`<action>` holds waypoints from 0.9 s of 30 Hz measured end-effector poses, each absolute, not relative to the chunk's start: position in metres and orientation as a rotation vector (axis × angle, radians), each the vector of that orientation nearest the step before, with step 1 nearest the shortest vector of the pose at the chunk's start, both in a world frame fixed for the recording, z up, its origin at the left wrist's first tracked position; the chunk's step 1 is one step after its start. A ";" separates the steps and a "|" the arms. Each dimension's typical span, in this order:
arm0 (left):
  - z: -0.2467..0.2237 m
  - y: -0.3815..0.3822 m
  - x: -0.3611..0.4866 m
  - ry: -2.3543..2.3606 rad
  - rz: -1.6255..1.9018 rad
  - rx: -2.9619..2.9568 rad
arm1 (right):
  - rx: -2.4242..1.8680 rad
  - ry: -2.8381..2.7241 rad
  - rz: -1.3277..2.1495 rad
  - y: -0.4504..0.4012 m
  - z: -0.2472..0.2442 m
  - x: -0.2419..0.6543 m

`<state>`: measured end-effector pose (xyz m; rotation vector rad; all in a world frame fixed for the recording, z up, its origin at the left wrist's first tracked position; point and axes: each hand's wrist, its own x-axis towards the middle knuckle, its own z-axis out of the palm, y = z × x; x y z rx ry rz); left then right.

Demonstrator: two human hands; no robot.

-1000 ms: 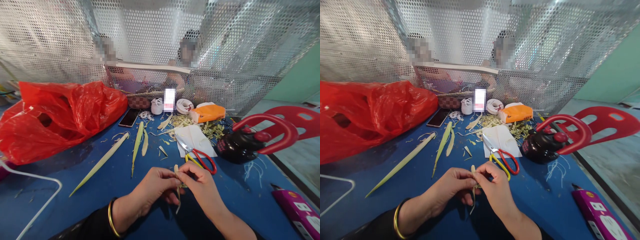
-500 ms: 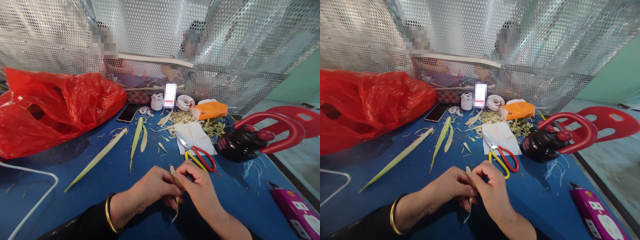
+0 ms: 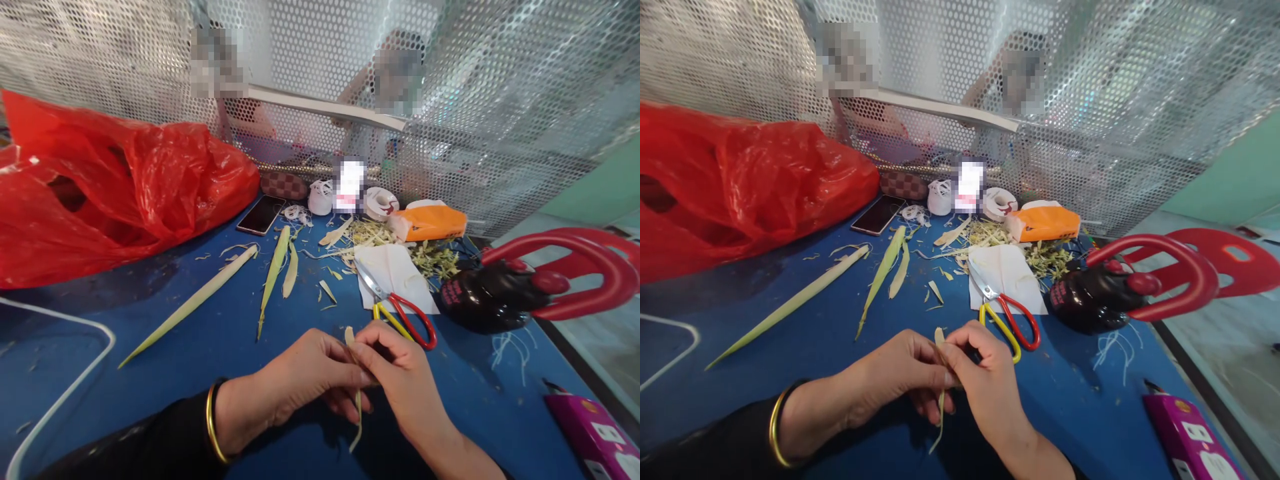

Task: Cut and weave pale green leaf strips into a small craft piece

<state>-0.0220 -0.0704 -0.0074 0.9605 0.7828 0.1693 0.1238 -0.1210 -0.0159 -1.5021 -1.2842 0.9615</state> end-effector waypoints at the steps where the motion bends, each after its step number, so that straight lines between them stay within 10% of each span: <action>1: -0.007 -0.071 -0.021 0.774 0.168 0.969 | -1.499 -1.287 0.962 -0.122 -0.016 0.124; 18: -0.007 -0.061 -0.022 0.890 0.423 0.889 | -1.357 -0.806 1.283 -0.114 -0.022 0.129; 27: -0.009 -0.063 -0.017 0.920 0.424 0.834 | -1.596 -1.230 0.714 -0.119 -0.028 0.134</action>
